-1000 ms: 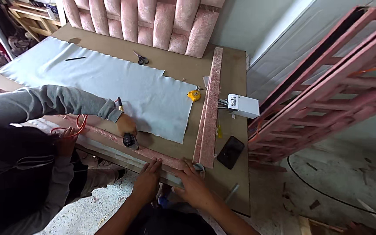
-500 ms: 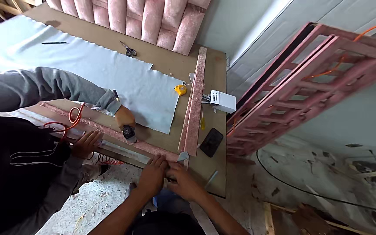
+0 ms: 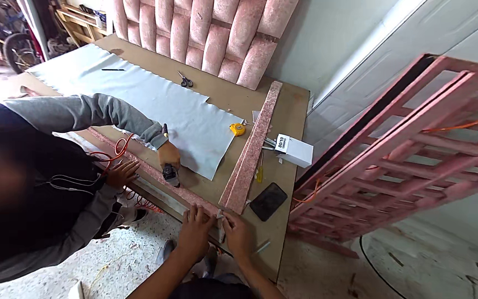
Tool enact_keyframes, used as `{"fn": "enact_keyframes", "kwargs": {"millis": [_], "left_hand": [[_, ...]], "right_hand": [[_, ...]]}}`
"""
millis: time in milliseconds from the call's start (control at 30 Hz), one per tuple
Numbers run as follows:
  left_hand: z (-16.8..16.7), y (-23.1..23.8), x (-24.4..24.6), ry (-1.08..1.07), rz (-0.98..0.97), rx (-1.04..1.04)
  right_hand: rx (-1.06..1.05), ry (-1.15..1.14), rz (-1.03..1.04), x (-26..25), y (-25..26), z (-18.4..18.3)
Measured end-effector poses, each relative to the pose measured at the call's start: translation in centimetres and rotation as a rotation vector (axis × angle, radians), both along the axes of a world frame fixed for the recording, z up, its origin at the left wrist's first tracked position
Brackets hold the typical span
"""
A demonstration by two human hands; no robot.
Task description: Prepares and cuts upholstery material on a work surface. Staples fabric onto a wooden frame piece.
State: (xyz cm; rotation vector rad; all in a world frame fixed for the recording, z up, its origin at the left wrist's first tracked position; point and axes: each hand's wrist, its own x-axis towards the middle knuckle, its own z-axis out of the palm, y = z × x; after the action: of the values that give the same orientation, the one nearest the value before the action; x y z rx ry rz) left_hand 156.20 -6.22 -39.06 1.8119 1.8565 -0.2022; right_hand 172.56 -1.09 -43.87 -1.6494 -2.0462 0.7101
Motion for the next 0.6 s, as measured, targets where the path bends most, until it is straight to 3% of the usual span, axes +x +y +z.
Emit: {"fn": "enact_keyframes", "kwargs": {"millis": [133,333,467,600], "left_hand": [[0.3,-0.4,0.1,-0.021,0.013,-0.035],[1.5,0.1,1.2,-0.022,0.075,-0.062],[1.6,-0.2,3.4,-0.136,0.118,0.15],[-2.0,-1.0,4.8,-0.214,0.064,0.307]], "right_hand": [[-0.005,-0.077,0.168,1.7,-0.9,0.2],[-0.228,-0.2,0.364,4.2,0.1,1.4],[-0.27,-0.29,0.383,4.4,0.1,2.3],[-0.29,-0.261,0.402,4.7,0.4,2.6]]}}
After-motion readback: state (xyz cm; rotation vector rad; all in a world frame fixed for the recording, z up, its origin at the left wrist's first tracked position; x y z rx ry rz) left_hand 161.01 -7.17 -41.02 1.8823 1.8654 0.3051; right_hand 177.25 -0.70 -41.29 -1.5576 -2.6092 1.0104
